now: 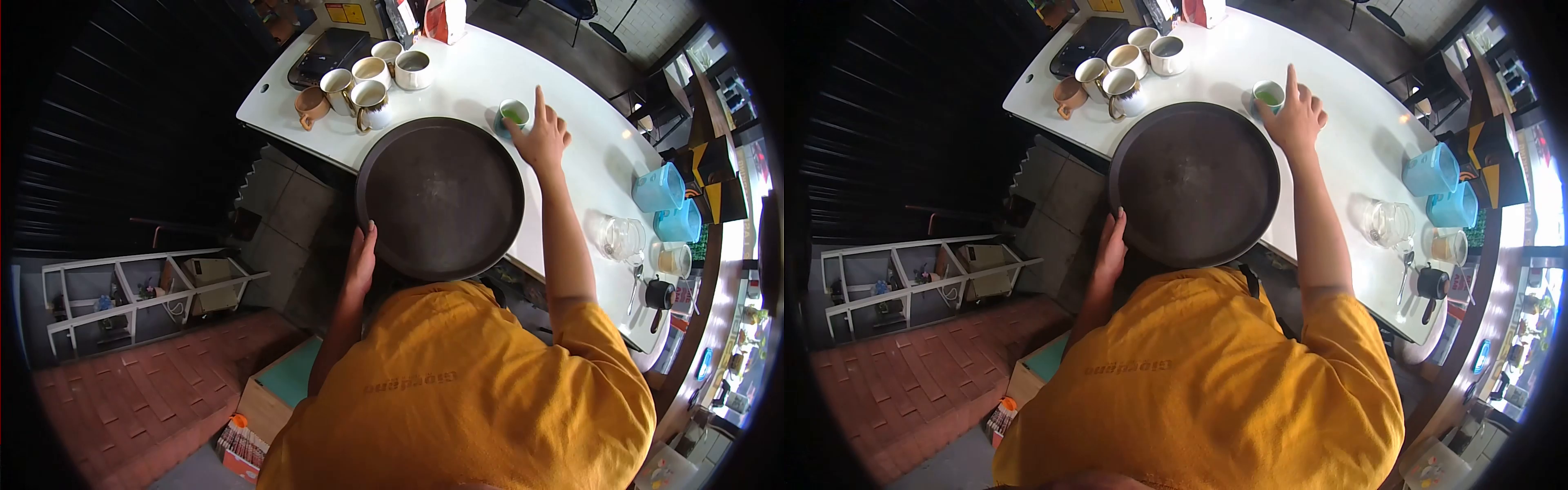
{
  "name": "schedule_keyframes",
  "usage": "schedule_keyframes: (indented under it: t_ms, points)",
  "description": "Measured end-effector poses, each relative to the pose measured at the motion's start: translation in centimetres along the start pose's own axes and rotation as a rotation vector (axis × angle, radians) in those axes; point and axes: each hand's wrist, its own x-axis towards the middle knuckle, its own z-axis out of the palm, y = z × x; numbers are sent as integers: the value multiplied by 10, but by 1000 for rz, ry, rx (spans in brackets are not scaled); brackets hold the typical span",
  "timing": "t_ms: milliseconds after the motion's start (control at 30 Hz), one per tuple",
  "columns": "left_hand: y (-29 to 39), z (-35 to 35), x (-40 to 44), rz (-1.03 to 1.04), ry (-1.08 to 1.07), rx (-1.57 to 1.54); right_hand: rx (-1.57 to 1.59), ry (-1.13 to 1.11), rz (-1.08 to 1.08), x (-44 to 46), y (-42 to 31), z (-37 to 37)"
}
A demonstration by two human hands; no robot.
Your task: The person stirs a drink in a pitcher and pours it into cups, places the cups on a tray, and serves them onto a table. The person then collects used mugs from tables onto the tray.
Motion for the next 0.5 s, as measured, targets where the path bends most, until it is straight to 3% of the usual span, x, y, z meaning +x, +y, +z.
schedule_keyframes:
  t_ms: [67,133,233,367,500]
  points:
    - [-17,-12,12,36,-37,5,-96,-49,-9,17,-4,5]
    - [-22,-18,15,71,-72,6,-206,-360,-21,31,-5,6]
    - [-16,-15,5,42,-22,17,-168,-518,9,39,-12,1]
    - [-25,-23,-1,100,-53,-116,-155,-569,32,43,-15,1]
    - [-26,-22,-7,156,-56,-75,-92,-401,-1,40,-18,2]
